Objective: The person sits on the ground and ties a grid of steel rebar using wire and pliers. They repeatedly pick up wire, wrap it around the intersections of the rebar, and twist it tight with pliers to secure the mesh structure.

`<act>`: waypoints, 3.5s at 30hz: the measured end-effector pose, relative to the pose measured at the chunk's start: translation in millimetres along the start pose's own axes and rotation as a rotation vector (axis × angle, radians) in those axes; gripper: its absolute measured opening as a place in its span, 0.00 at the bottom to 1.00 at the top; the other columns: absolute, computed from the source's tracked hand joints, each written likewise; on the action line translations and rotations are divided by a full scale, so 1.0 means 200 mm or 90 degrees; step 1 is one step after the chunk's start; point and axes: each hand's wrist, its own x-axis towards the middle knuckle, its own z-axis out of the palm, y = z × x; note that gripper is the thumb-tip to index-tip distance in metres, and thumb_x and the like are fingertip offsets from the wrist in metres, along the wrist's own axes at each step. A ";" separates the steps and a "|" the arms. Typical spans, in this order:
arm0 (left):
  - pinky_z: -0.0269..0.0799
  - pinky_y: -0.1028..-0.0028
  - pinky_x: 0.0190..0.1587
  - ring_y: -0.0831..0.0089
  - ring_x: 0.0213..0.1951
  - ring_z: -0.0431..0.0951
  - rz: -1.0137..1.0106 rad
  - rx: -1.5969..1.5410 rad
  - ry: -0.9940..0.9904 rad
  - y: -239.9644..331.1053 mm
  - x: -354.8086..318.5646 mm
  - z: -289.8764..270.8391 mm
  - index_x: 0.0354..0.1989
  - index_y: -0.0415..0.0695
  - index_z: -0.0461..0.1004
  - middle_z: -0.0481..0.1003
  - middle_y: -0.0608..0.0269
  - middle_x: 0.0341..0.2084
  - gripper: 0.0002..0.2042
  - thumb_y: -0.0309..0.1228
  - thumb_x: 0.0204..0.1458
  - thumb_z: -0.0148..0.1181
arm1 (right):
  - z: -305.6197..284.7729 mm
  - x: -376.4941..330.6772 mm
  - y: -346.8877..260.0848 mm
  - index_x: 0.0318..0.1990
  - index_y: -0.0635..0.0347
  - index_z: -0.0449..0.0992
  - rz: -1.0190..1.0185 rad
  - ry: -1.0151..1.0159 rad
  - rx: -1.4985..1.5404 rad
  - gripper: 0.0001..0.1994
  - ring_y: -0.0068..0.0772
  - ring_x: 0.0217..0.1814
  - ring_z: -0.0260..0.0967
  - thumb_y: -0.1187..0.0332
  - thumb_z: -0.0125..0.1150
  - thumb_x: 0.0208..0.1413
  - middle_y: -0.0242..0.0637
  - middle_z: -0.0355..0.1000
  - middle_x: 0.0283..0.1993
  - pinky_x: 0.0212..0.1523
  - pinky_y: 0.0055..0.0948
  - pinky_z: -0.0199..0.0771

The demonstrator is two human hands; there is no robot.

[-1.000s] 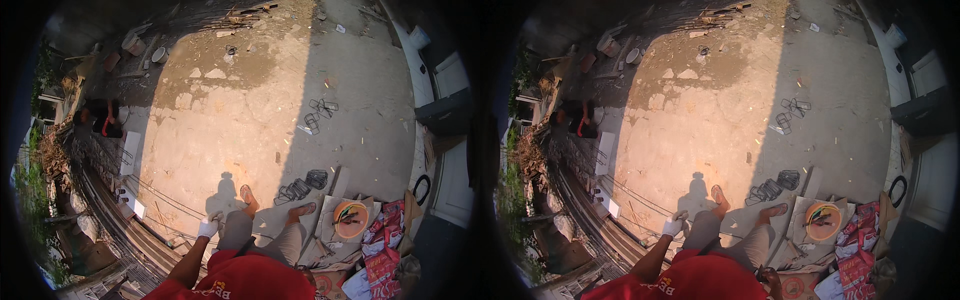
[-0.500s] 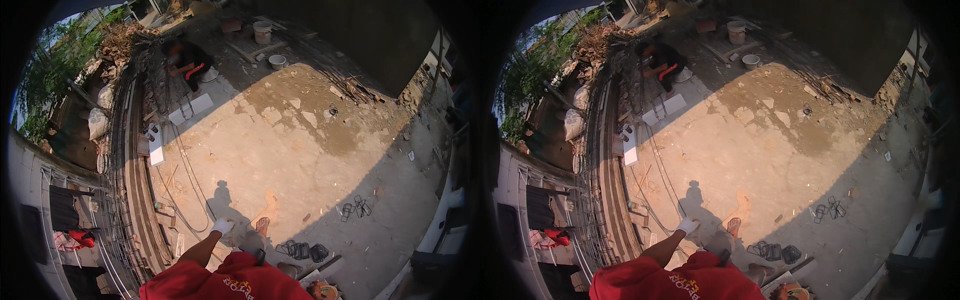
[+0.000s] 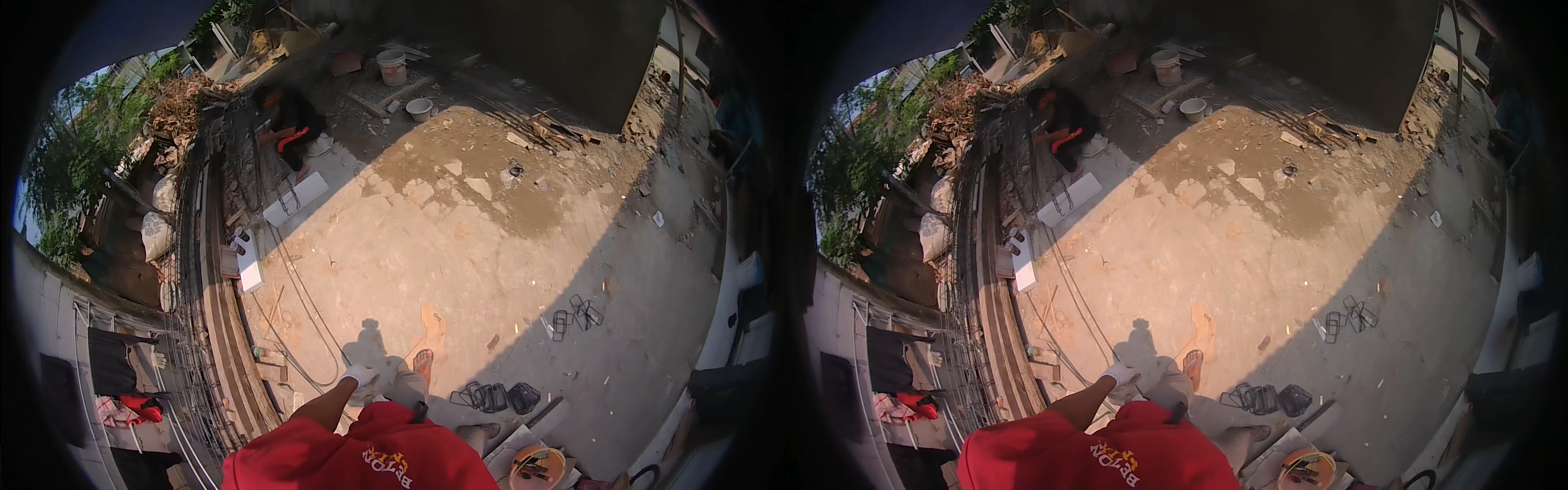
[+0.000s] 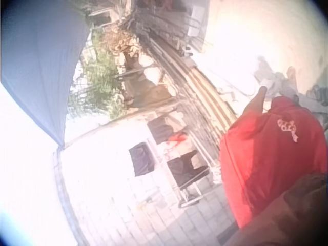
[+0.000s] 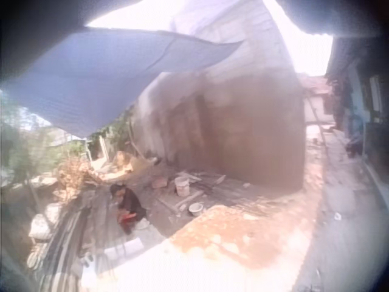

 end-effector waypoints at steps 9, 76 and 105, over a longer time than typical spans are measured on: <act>0.77 0.59 0.54 0.50 0.50 0.83 0.179 0.125 -0.041 0.65 -0.29 0.28 0.52 0.46 0.83 0.83 0.46 0.46 0.25 0.52 0.56 0.58 | -0.31 0.04 0.43 0.40 0.62 0.81 0.046 0.010 0.063 0.17 0.30 0.23 0.72 0.55 0.63 0.59 0.36 0.76 0.27 0.22 0.38 0.72; 0.75 0.73 0.41 0.74 0.36 0.79 0.067 -0.098 -0.152 0.59 -0.12 0.21 0.46 0.33 0.82 0.82 0.60 0.35 0.14 0.33 0.63 0.59 | -0.89 0.17 0.18 0.56 0.61 0.72 0.040 0.068 0.325 0.21 0.28 0.33 0.76 0.51 0.58 0.71 0.36 0.75 0.36 0.29 0.34 0.84; 0.79 0.70 0.42 0.71 0.41 0.83 0.264 -0.481 0.145 1.51 0.01 -1.75 0.67 0.38 0.70 0.82 0.50 0.48 0.32 0.34 0.54 0.74 | 2.30 -0.77 -3.09 0.51 0.59 0.82 -0.402 -0.562 -0.216 0.19 0.23 0.34 0.73 0.51 0.65 0.67 0.36 0.75 0.42 0.33 0.23 0.76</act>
